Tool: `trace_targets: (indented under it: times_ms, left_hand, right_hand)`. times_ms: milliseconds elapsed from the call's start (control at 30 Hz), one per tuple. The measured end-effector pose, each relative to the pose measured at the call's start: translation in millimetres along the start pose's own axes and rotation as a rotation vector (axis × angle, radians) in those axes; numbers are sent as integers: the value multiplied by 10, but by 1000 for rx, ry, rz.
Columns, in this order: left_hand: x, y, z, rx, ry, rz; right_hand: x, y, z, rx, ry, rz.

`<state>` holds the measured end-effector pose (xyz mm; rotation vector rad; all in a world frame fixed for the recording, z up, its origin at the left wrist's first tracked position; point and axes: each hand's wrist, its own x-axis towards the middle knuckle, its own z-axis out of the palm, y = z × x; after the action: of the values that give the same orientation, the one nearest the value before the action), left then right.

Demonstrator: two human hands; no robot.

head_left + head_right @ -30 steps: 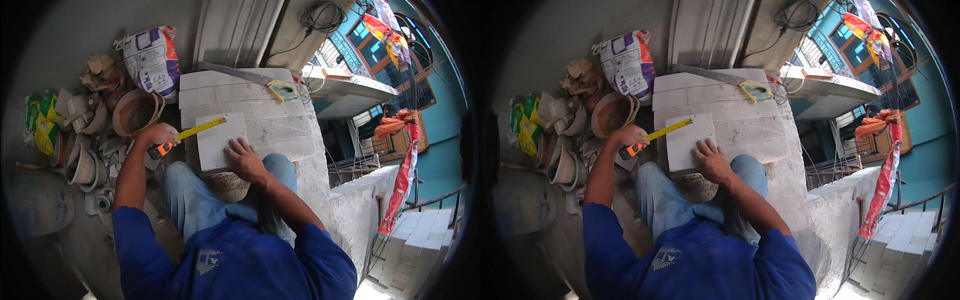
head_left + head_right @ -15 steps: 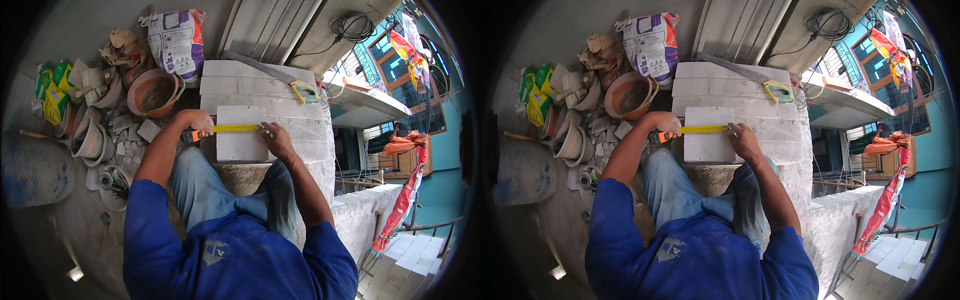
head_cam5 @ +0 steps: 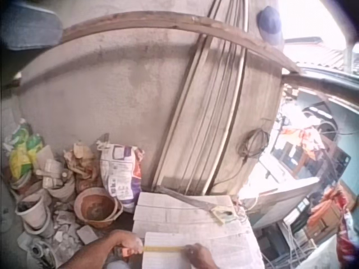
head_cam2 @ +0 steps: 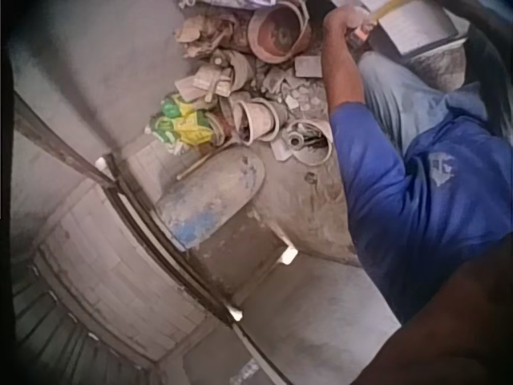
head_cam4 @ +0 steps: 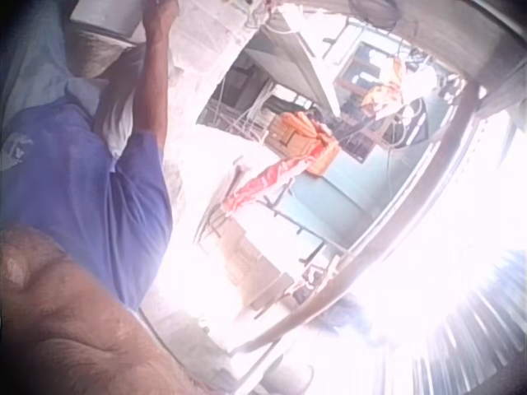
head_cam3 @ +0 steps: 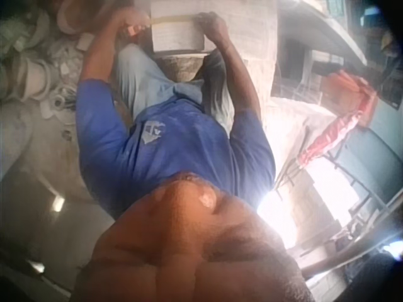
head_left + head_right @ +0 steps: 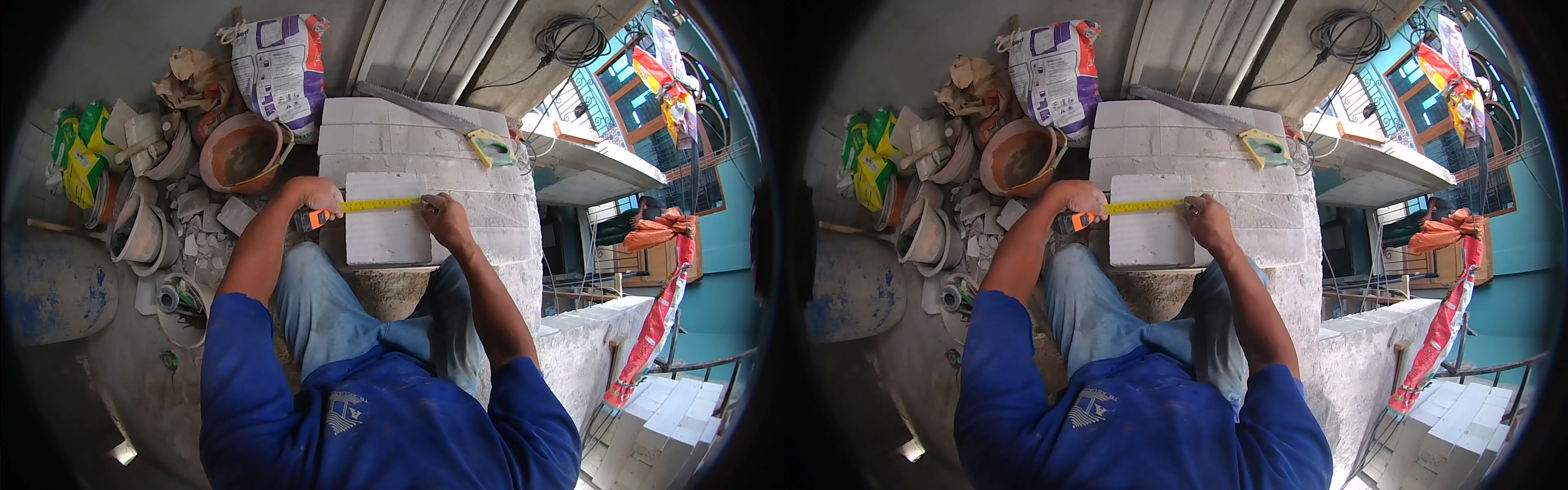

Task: The person measures a white tile with a tape measure, then uses a hammer to break it into smaller pieces. They smooth the broken edges with a hand tool and hand the finished piece to another person.

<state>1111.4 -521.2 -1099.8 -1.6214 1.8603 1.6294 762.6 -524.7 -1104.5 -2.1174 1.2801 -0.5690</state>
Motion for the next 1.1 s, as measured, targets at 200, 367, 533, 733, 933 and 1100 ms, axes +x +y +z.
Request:
trace_targets:
  times_ms: [200, 367, 533, 733, 933, 1100]
  left_hand:
    - [40, 27, -50, -28, -16, -10]
    - [18, 92, -72, 36, -23, 16]
    - [59, 15, -73, 8, -30, 14]
    - [63, 49, -60, -14, -23, -16]
    - [84, 10, -64, -51, -14, -19]
    - [68, 45, -73, -52, -29, -36]
  right_hand:
    - [97, 77, 8, -11, 7, -26]
    - [181, 94, -19, 30, -69, 29]
    - [231, 72, -62, 71, -116, 30]
    - [295, 134, -108, 82, -175, 82]
    - [266, 5, -139, 64, -186, 79]
    - [252, -48, -147, -45, -183, 41]
